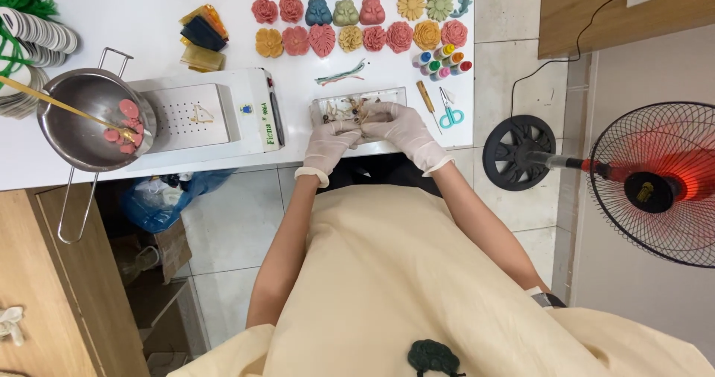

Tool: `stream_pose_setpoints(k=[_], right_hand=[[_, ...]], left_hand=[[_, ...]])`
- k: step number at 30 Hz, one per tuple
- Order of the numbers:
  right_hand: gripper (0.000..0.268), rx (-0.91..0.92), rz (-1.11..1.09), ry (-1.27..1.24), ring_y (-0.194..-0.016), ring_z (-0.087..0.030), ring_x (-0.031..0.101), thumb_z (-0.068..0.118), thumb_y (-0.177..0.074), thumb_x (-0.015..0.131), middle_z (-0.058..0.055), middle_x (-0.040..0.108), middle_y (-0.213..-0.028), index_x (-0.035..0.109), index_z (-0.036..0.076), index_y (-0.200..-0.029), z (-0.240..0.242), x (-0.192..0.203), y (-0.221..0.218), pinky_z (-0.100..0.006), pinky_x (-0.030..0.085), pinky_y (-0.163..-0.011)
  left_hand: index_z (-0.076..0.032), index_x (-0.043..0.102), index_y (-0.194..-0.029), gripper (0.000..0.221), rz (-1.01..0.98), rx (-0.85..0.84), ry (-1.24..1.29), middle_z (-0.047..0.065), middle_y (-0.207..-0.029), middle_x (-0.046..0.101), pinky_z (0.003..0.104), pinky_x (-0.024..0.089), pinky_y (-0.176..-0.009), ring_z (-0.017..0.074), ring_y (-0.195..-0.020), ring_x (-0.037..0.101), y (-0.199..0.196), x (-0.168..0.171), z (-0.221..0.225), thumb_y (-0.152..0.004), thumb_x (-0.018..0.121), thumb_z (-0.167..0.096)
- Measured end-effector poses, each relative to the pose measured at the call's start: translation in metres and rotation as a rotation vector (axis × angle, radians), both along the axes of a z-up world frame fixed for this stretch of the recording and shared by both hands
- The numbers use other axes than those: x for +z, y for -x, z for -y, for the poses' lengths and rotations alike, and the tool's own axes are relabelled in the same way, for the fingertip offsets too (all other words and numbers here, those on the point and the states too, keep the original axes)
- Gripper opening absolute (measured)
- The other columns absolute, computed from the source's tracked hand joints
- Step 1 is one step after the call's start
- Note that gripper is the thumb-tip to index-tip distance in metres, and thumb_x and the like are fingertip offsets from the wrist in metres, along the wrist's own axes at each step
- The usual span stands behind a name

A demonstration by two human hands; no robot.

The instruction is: Sort and organize various candle-making components including wicks, scents, and accessories.

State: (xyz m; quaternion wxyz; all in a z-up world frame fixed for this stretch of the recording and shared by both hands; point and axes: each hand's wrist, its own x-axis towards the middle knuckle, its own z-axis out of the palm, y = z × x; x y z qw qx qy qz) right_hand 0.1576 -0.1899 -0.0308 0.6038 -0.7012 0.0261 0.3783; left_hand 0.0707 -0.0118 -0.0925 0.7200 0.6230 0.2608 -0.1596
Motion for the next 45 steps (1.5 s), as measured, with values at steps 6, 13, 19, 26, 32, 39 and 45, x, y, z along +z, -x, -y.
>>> stream_pose_setpoints(k=[6, 13, 19, 26, 32, 39, 45], right_hand=[[0.029, 0.004, -0.121, -0.097, -0.089, -0.016, 0.075, -0.003, -0.087, 0.073, -0.009, 0.077, -0.100, 0.072, -0.008, -0.115, 0.000, 0.001, 0.001, -0.026, 0.061, -0.085], [0.037, 0.072, 0.080, 0.061, -0.097, -0.009, 0.069, 0.002, -0.084, 0.072, -0.006, 0.076, -0.111, 0.073, 0.003, -0.121, 0.016, -0.011, -0.010, -0.023, 0.056, -0.088], [0.031, 0.108, 0.273, 0.229, -0.095, -0.006, 0.065, 0.017, -0.091, 0.077, -0.004, 0.074, -0.113, 0.077, 0.009, -0.121, -0.015, 0.041, 0.005, -0.022, 0.052, -0.087], [0.024, 0.166, 0.180, 0.126, -0.083, -0.006, 0.067, 0.018, -0.085, 0.079, -0.004, 0.080, -0.096, 0.082, 0.006, -0.106, -0.022, 0.030, -0.004, -0.024, 0.056, -0.081], [0.022, 0.314, 0.270, 0.284, -0.082, -0.010, 0.070, 0.017, -0.082, 0.080, -0.006, 0.080, -0.094, 0.082, 0.008, -0.102, -0.013, 0.047, -0.016, -0.025, 0.055, -0.081], [0.018, 0.447, 0.358, 0.350, -0.083, -0.016, 0.072, 0.018, -0.086, 0.075, -0.009, 0.078, -0.094, 0.081, 0.010, -0.102, -0.021, 0.053, -0.029, -0.029, 0.055, -0.081], [0.017, 0.288, 0.555, 0.406, -0.087, -0.021, 0.073, 0.022, -0.087, 0.076, -0.011, 0.075, -0.098, 0.080, 0.011, -0.099, -0.047, 0.026, -0.067, -0.032, 0.056, -0.081]], left_hand=[[0.003, 0.075, -0.104, 0.022, 0.007, 0.015, 0.051, 0.010, -0.091, 0.077, 0.026, 0.061, -0.077, 0.0144, -0.081, 0.074, -0.001, 0.009, -0.002, -0.092, 0.071, -0.015], [-0.003, 0.080, -0.105, 0.026, -0.070, 0.109, -0.058, 0.002, -0.095, 0.076, 0.023, 0.049, -0.087, 0.0080, -0.089, 0.064, 0.016, 0.048, -0.015, -0.091, 0.075, -0.024], [0.001, 0.081, -0.103, 0.029, -0.167, 0.105, -0.018, 0.004, -0.088, 0.072, 0.025, 0.051, -0.082, 0.0106, -0.085, 0.063, 0.026, 0.071, -0.021, -0.089, 0.077, -0.025], [-0.002, 0.079, -0.106, 0.030, -0.041, -0.015, -0.051, 0.003, -0.091, 0.077, 0.025, 0.054, -0.080, 0.0093, -0.084, 0.067, 0.020, 0.048, -0.024, -0.087, 0.075, -0.024], [0.000, 0.079, -0.104, 0.029, -0.039, -0.012, -0.193, 0.004, -0.089, 0.076, 0.027, 0.050, -0.078, 0.0100, -0.080, 0.061, 0.010, 0.055, -0.033, -0.090, 0.075, -0.025], [-0.003, 0.078, -0.106, 0.031, -0.076, -0.022, -0.306, 0.005, -0.087, 0.076, 0.027, 0.051, -0.078, 0.0117, -0.079, 0.064, 0.005, 0.076, -0.037, -0.091, 0.073, -0.029], [-0.003, 0.072, -0.120, 0.037, -0.037, 0.109, -0.288, 0.006, -0.103, 0.076, 0.027, 0.051, -0.087, 0.0115, -0.092, 0.066, 0.020, 0.073, -0.051, -0.096, 0.067, -0.031]])
